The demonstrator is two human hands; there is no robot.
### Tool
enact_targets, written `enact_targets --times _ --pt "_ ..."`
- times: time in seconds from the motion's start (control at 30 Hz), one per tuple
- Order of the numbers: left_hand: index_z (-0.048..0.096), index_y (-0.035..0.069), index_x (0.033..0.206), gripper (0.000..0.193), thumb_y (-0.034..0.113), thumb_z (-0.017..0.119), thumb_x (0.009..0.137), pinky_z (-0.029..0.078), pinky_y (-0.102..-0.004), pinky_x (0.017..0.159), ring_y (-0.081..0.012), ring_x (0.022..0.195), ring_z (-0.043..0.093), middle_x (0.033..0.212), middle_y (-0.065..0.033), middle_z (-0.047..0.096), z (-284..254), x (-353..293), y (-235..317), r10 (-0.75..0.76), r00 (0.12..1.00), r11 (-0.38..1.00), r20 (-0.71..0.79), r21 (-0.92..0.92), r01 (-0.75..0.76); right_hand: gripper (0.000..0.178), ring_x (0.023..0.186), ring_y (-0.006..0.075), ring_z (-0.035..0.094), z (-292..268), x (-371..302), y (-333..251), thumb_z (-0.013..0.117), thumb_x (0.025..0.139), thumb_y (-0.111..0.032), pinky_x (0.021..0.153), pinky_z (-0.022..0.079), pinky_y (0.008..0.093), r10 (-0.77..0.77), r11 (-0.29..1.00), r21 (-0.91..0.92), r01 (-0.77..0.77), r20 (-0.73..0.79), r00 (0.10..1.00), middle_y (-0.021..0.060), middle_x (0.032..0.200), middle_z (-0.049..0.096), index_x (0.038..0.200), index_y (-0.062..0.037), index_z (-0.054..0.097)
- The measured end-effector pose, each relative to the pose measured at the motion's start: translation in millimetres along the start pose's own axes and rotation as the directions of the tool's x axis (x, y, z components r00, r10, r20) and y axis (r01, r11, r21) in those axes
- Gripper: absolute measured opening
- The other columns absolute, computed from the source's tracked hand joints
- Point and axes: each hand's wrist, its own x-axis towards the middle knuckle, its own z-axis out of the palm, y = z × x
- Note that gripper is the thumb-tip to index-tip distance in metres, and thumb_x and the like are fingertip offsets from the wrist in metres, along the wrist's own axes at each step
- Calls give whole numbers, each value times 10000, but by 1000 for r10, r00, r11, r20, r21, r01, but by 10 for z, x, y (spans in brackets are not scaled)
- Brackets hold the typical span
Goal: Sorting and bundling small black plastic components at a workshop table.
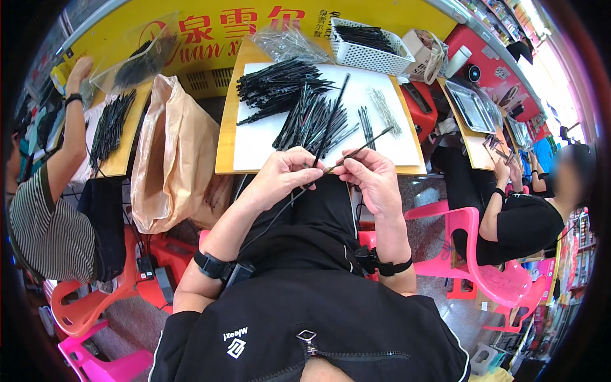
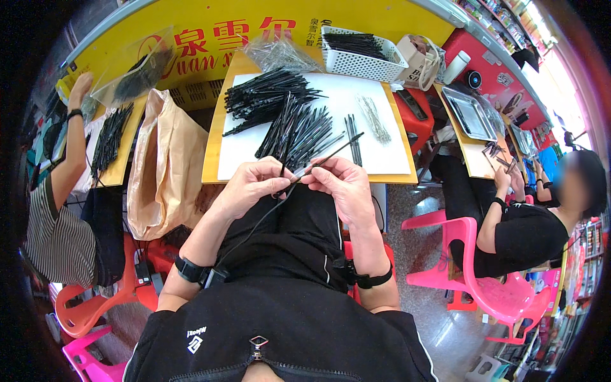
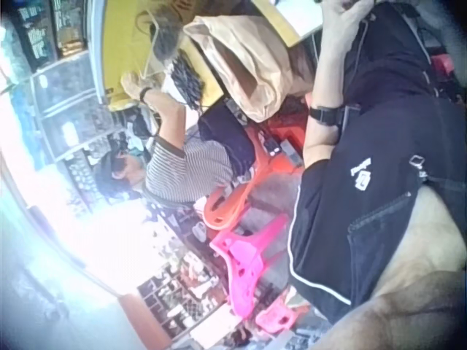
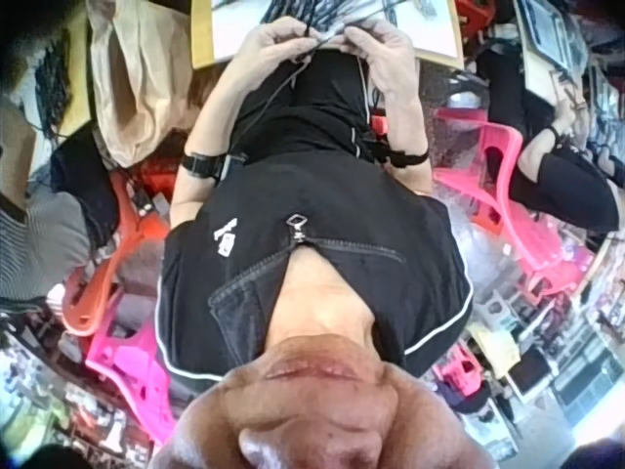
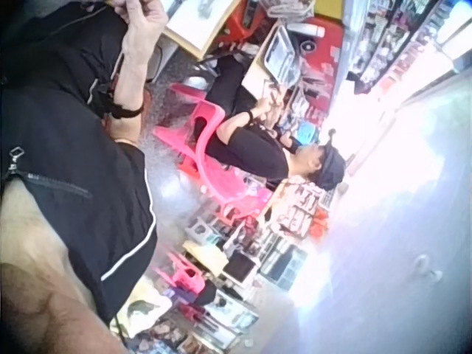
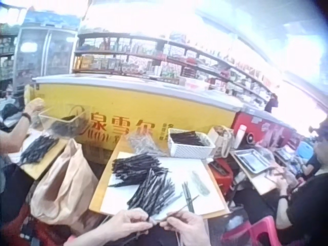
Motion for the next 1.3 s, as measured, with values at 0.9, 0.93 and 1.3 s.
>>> enact_targets --times 0.9,0.93,1.3 --pt "528 71 869 85 118 574 923 400 -229 544 -113 607 512 790 -49 568 192 137 -240 -224 965 782 137 -565 262 132 678 101 615 118 15 129 605 880 -26 633 490 201 -213 976 -54 209 -82 974 69 831 645 1000 22 627" --pt "528 71 869 85 118 574 923 400 -229 544 -113 607 512 790 -49 568 191 145 -240 -225 965 781 135 -567 261 139 689 108 628 116 13 119 596 889 -34 638 502 204 -186 981 -71 179 -101 977 76 840 649 1010 29 625" --pt "504 61 769 207 173 577 928 358 -196 450 -56 518 486 660 -2 525 285 155 -194 -63 997 995 -36 -75 60 147 593 88 595 81 62 223 567 912 -59 559 470 183 -232 969 -132 211 -170 958 70 757 640 967 56 641"
